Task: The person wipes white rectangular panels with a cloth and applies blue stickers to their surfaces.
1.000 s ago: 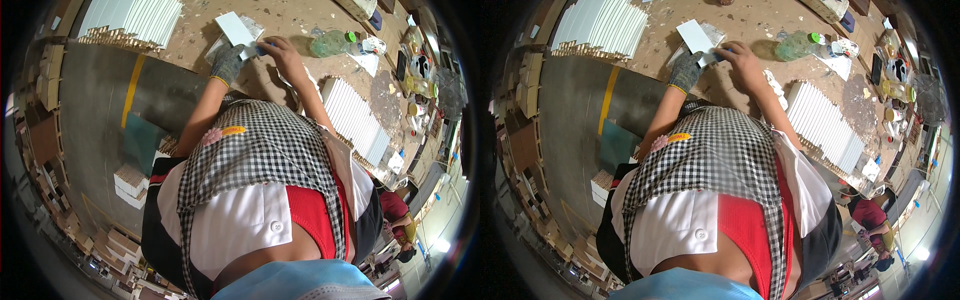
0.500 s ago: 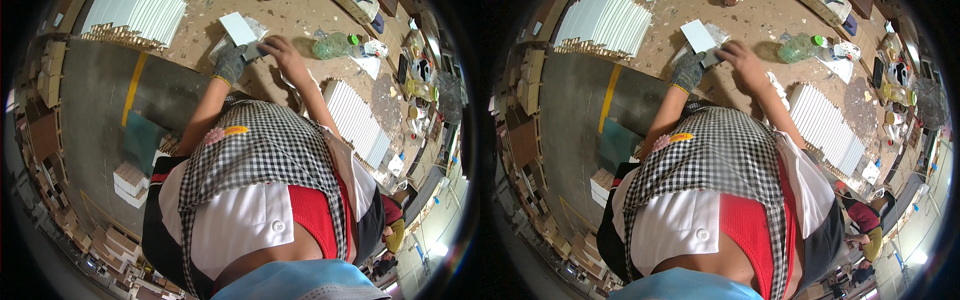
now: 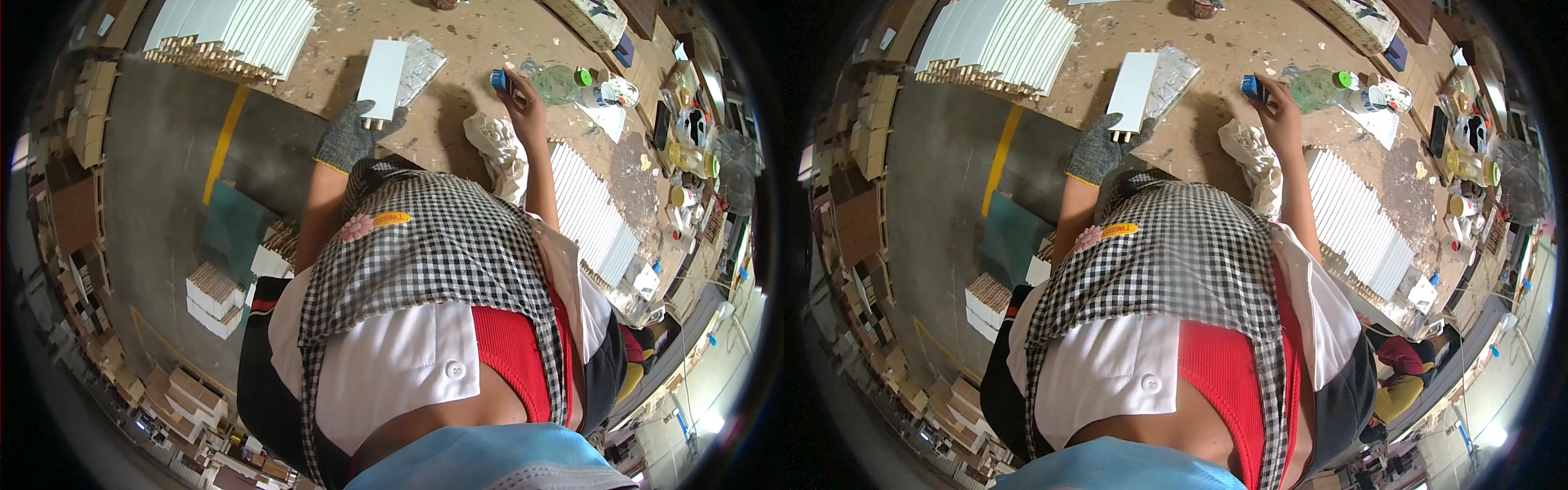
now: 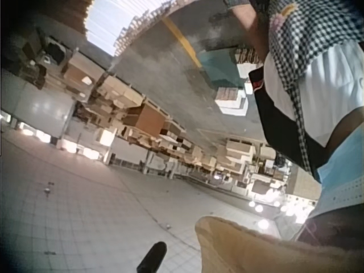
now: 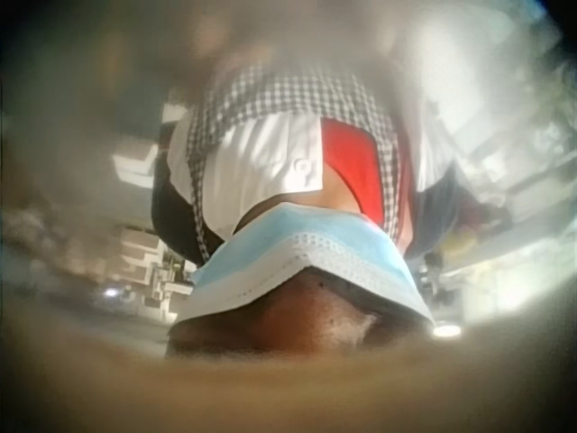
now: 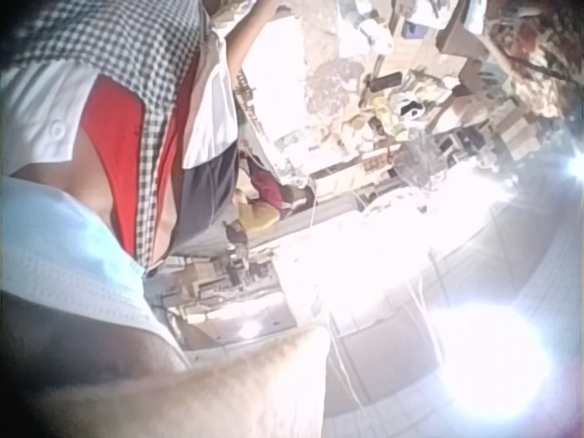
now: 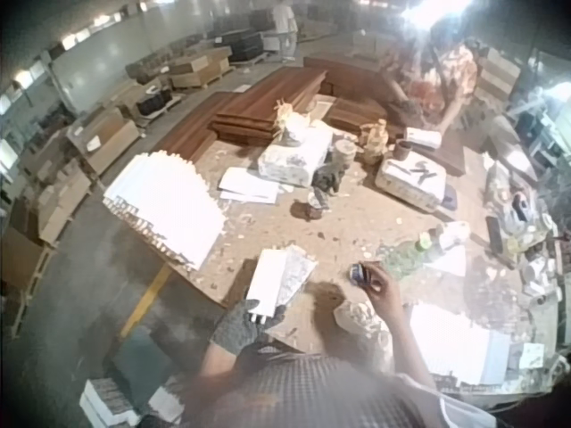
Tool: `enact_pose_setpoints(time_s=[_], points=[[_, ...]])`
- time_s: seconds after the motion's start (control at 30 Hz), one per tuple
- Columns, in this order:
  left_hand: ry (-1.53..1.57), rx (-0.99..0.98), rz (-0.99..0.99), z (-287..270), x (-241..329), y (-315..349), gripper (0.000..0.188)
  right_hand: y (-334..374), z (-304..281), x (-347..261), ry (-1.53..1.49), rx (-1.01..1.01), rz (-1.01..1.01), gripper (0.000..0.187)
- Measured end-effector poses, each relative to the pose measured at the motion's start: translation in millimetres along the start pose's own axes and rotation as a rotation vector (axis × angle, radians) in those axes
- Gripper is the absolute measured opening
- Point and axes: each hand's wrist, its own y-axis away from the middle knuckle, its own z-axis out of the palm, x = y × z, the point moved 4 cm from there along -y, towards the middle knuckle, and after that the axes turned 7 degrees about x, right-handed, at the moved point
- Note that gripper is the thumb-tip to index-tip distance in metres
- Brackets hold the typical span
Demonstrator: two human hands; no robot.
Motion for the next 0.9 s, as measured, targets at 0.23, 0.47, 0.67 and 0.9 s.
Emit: enact_pose_setpoints(time_s=[0.23, 0.47, 0.67, 0.9], points=[[-1.190, 0.110, 0.812, 28, 28, 29, 0.059, 15, 9, 14, -0.265, -0.077, 0.259, 0.051], [-1.878, 0.285, 1.172, -7, 23, 28, 0.099, 6, 18, 18, -0.384, -0.084, 0.333, 0.050], [-0.705, 0.432, 0.494, -109, 13, -18, 0.069, -25, 56, -1, -0.310, -0.167, 0.189, 0.044], [-0.381, 0.440, 0.440, -71, -26, -8, 0.047, -37, 114, -54, 0.054, -0.380, -0.144, 0.041]])
